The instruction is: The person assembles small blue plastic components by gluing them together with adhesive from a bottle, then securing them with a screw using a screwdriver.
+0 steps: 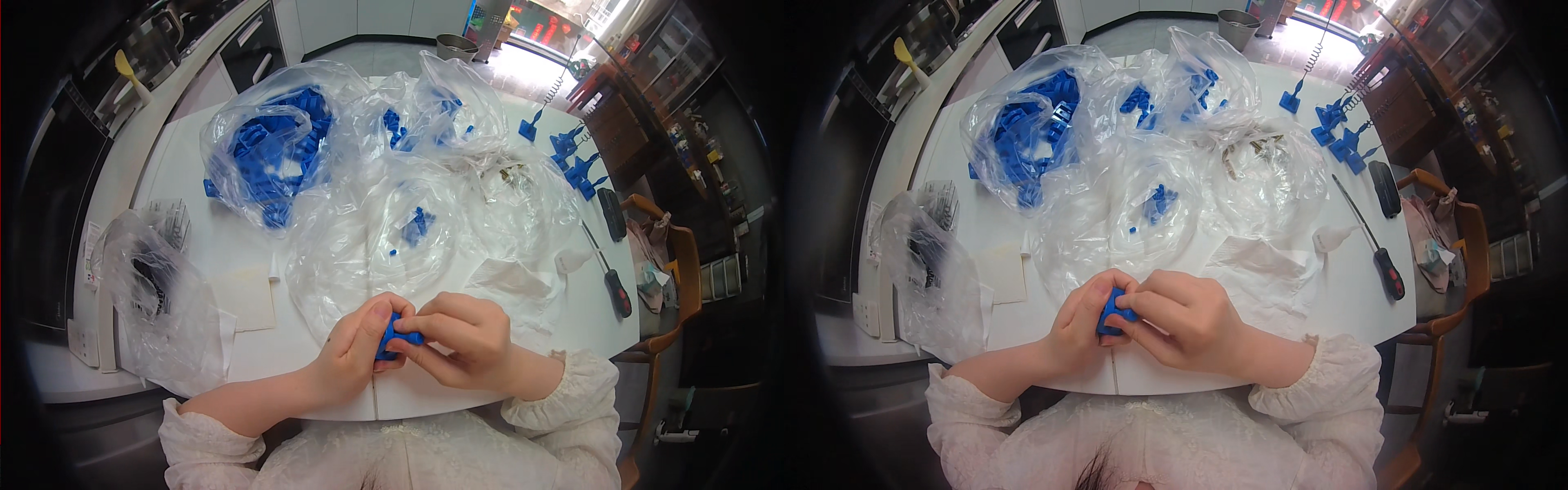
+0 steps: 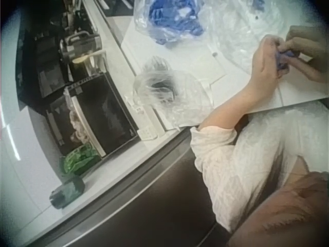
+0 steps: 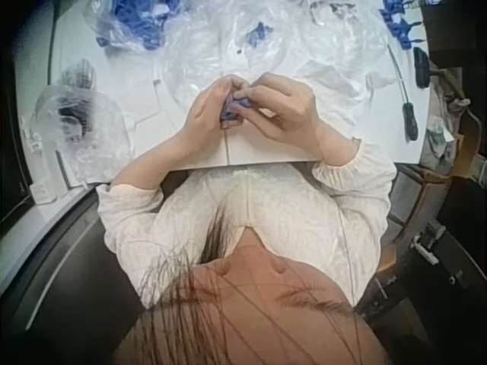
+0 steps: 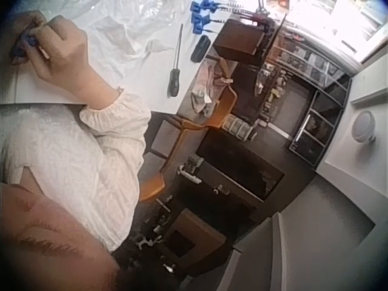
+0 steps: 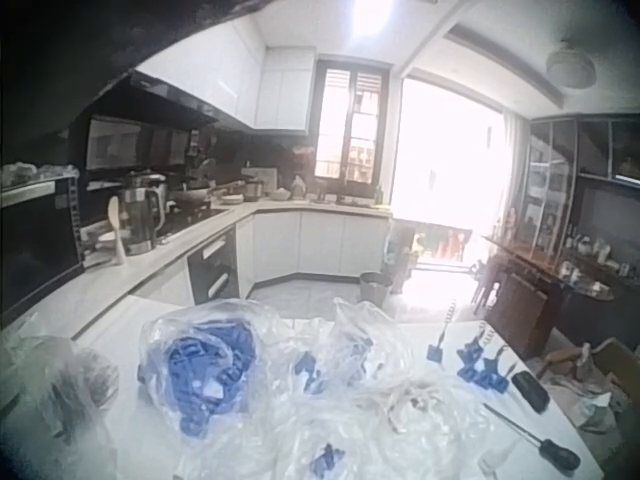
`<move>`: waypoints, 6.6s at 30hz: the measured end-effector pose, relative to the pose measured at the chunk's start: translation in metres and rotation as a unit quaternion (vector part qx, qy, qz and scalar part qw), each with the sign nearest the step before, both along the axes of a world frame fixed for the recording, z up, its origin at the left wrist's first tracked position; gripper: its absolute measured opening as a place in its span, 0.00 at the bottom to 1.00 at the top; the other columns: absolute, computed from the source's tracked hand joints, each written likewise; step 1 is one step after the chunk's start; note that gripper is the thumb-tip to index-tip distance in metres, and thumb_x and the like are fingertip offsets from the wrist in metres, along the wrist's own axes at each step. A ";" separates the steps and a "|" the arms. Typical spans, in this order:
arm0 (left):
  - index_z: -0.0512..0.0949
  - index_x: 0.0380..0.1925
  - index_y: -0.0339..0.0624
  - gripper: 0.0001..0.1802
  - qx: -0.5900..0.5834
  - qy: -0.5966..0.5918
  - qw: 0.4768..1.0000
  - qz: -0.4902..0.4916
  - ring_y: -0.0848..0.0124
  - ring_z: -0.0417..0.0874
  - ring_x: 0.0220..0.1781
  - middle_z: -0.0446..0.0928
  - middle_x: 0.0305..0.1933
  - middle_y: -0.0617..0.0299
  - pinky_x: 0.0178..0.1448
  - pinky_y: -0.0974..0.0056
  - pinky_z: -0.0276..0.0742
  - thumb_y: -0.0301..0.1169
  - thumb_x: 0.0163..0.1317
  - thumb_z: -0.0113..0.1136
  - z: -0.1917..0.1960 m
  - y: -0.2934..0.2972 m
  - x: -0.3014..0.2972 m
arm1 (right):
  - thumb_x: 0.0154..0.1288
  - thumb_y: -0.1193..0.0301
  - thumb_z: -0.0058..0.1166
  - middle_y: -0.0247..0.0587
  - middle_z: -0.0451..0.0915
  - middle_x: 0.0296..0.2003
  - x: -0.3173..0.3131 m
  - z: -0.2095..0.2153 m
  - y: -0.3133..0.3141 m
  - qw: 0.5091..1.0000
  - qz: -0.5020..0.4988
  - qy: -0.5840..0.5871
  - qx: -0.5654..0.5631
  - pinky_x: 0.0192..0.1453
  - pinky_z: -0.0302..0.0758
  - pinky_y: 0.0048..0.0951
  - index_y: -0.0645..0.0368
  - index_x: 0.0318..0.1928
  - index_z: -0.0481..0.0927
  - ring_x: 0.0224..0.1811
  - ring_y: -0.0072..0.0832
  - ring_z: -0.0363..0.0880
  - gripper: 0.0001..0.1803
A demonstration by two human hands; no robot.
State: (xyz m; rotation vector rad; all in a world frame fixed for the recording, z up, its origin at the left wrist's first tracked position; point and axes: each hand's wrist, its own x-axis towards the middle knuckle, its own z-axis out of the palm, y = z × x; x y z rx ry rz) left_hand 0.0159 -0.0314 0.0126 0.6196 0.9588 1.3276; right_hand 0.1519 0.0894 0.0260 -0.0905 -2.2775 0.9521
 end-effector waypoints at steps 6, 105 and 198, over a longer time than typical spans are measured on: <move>0.67 0.43 0.39 0.22 0.012 -0.004 0.999 -0.042 0.81 0.63 0.25 0.72 0.36 0.60 0.28 0.76 0.59 0.47 0.75 0.32 -0.001 0.008 -0.003 | 0.48 0.72 0.71 0.38 0.79 0.24 0.004 -0.003 0.009 0.996 0.034 -0.030 -0.079 0.23 0.69 0.20 0.61 0.37 0.83 0.23 0.20 0.77 0.14; 0.71 0.36 0.42 0.20 -0.028 0.085 0.986 0.140 0.83 0.66 0.22 0.71 0.25 0.65 0.22 0.77 0.60 0.44 0.75 0.35 0.009 0.002 -0.016 | 0.55 0.79 0.58 0.40 0.71 0.18 0.112 0.054 -0.038 0.950 -0.120 -0.287 -0.013 0.20 0.65 0.26 0.66 0.43 0.79 0.14 0.31 0.69 0.13; 0.59 0.66 0.37 0.25 0.049 -0.051 0.995 -0.071 0.69 0.76 0.57 0.74 0.55 0.54 0.61 0.63 0.73 0.28 0.71 0.48 0.004 0.006 -0.009 | 0.47 0.73 0.67 0.48 0.78 0.45 0.018 -0.003 0.018 0.979 0.024 0.085 0.181 0.41 0.80 0.33 0.67 0.51 0.77 0.43 0.39 0.80 0.27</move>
